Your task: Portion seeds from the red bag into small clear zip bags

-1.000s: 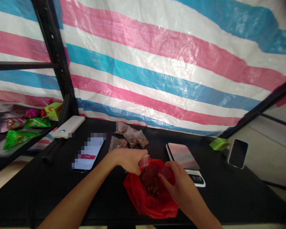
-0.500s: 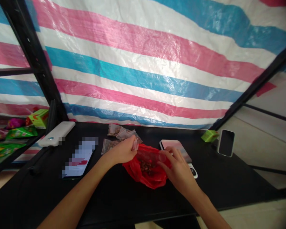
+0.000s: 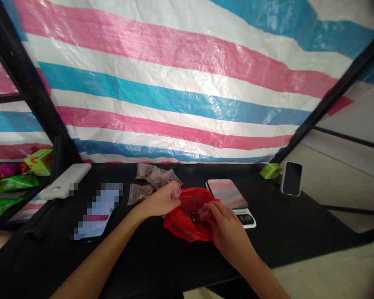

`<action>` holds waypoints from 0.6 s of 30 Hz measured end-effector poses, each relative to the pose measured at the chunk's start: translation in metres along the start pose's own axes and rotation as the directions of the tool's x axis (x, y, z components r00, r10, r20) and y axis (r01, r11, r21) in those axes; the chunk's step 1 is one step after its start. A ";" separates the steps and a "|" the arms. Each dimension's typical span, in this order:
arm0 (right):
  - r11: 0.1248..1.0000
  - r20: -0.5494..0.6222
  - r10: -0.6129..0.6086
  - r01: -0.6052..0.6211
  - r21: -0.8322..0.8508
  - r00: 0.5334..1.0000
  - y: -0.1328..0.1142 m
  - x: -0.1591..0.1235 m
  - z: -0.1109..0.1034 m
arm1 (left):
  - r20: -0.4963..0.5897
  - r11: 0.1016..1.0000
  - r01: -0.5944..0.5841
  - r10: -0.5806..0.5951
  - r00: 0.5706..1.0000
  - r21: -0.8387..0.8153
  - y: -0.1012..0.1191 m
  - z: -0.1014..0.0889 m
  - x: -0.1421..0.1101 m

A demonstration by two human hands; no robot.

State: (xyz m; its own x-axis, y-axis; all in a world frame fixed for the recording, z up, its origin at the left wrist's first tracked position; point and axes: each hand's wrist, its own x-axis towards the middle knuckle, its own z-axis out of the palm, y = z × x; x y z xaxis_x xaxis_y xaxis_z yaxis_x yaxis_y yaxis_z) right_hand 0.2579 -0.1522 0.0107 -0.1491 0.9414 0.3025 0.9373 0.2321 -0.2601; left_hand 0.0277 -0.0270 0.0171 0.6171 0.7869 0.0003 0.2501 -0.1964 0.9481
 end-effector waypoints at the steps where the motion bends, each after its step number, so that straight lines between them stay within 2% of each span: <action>1: 1.000 0.011 -0.008 0.008 -0.011 1.000 -0.001 0.000 -0.001 | 0.018 0.999 0.013 -0.012 1.000 -0.031 0.000 0.002 0.000; 5: 1.000 0.058 -0.017 0.017 0.003 0.998 -0.009 0.002 -0.006 | 0.103 0.991 0.102 -0.093 0.990 -0.088 0.002 0.011 -0.003; 10: 0.999 0.101 -0.026 0.022 0.042 0.995 -0.010 0.005 -0.006 | 0.056 0.962 0.144 -0.135 0.989 -0.230 0.007 0.023 -0.001; 13: 0.999 0.115 -0.032 0.027 0.043 0.993 -0.007 0.004 -0.003 | 0.052 0.934 0.165 -0.157 0.986 -0.316 0.011 0.025 0.000; 18: 1.000 0.074 -0.015 0.013 0.022 0.997 -0.007 0.002 0.003 | 0.124 0.947 0.158 -0.128 0.984 -0.279 0.006 0.021 -0.002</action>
State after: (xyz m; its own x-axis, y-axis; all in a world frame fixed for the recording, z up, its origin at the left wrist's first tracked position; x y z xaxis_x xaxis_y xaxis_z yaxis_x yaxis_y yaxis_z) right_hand 0.2504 -0.1510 0.0102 -0.1858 0.9533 0.2381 0.9281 0.2498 -0.2762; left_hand 0.0432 -0.0421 0.0158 0.6674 0.7272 -0.1605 0.1266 0.1017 0.9867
